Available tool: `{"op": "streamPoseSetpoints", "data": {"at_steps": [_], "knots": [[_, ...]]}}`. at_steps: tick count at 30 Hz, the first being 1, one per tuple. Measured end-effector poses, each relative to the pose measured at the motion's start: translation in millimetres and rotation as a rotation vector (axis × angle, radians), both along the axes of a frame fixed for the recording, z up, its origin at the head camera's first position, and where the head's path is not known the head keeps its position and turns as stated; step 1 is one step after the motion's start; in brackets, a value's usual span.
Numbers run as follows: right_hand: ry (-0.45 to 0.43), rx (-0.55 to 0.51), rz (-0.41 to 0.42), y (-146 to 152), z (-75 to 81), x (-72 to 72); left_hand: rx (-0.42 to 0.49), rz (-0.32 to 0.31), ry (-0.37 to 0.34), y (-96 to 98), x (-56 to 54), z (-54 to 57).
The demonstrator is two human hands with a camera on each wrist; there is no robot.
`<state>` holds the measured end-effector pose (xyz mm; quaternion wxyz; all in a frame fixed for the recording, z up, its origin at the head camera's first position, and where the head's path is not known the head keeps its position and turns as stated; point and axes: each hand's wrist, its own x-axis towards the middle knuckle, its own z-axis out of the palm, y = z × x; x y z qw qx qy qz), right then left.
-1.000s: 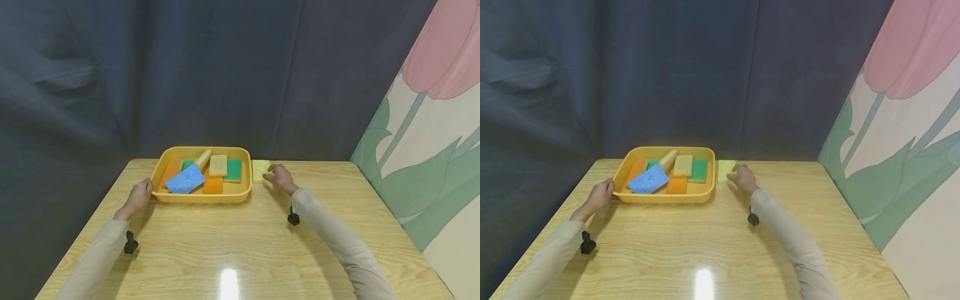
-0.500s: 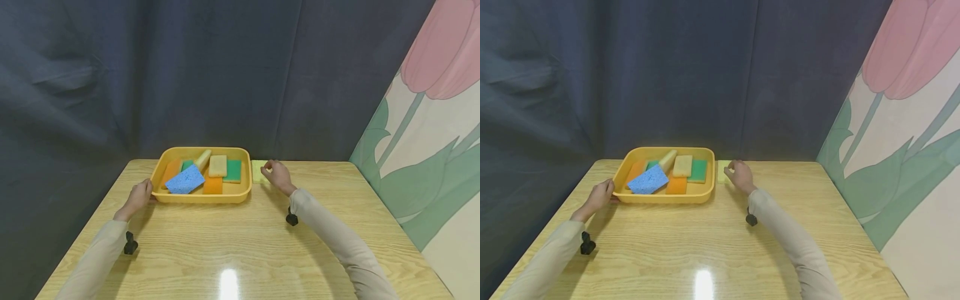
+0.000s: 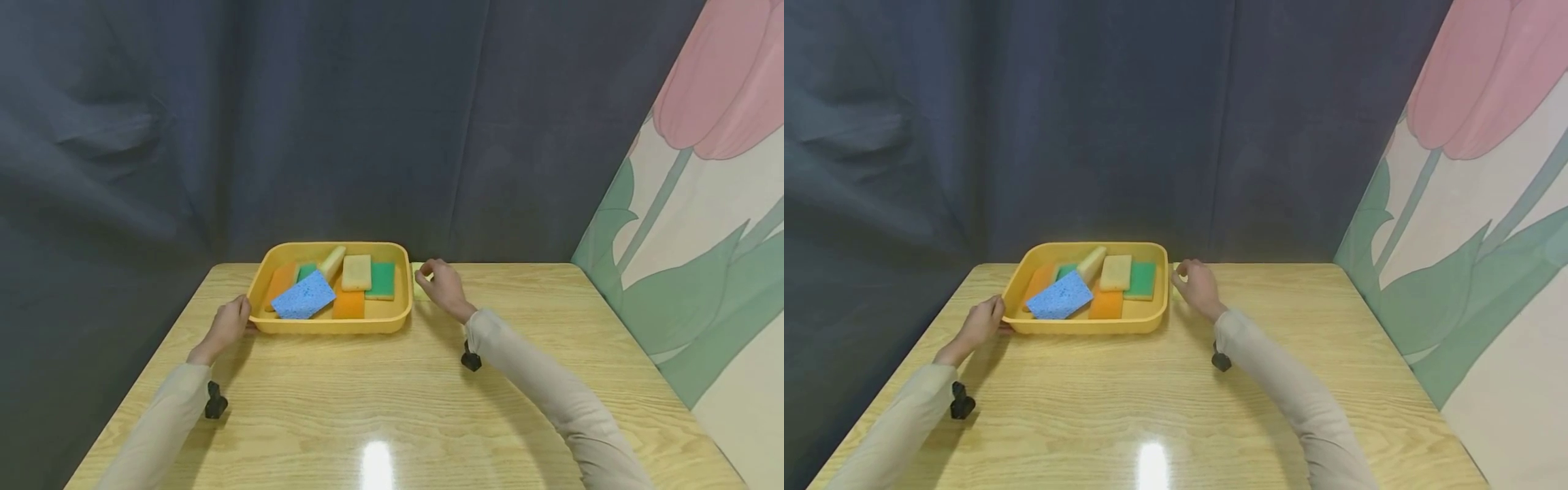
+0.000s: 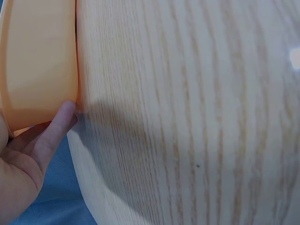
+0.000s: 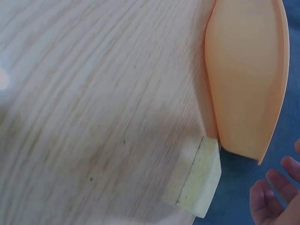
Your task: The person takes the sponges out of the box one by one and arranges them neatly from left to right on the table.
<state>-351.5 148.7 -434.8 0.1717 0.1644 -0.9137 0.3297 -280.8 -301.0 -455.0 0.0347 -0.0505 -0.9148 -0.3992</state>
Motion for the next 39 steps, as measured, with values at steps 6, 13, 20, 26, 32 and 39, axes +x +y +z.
{"op": "streamPoseSetpoints", "data": {"at_steps": [6,13,20,26,32,39], "knots": [[0.010,-0.014,0.032,-8.9,3.5,3.9,-0.013,0.009,0.011,0.9,1.3,0.9],[0.017,-0.015,0.067,-18.0,4.6,3.6,-0.015,0.014,0.019,0.7,0.4,0.7],[0.036,-0.028,0.120,-26.2,2.8,2.8,-0.020,0.012,0.010,0.2,0.1,0.0],[0.026,-0.043,0.161,-34.7,1.9,4.4,-0.040,0.017,0.021,-0.1,-0.7,-0.7],[0.008,-0.039,0.191,-43.3,2.8,4.7,-0.041,0.019,0.023,1.2,0.7,0.3],[-0.048,0.008,0.252,-57.0,3.0,2.7,-0.018,0.016,0.000,1.2,0.0,-0.1]]}}
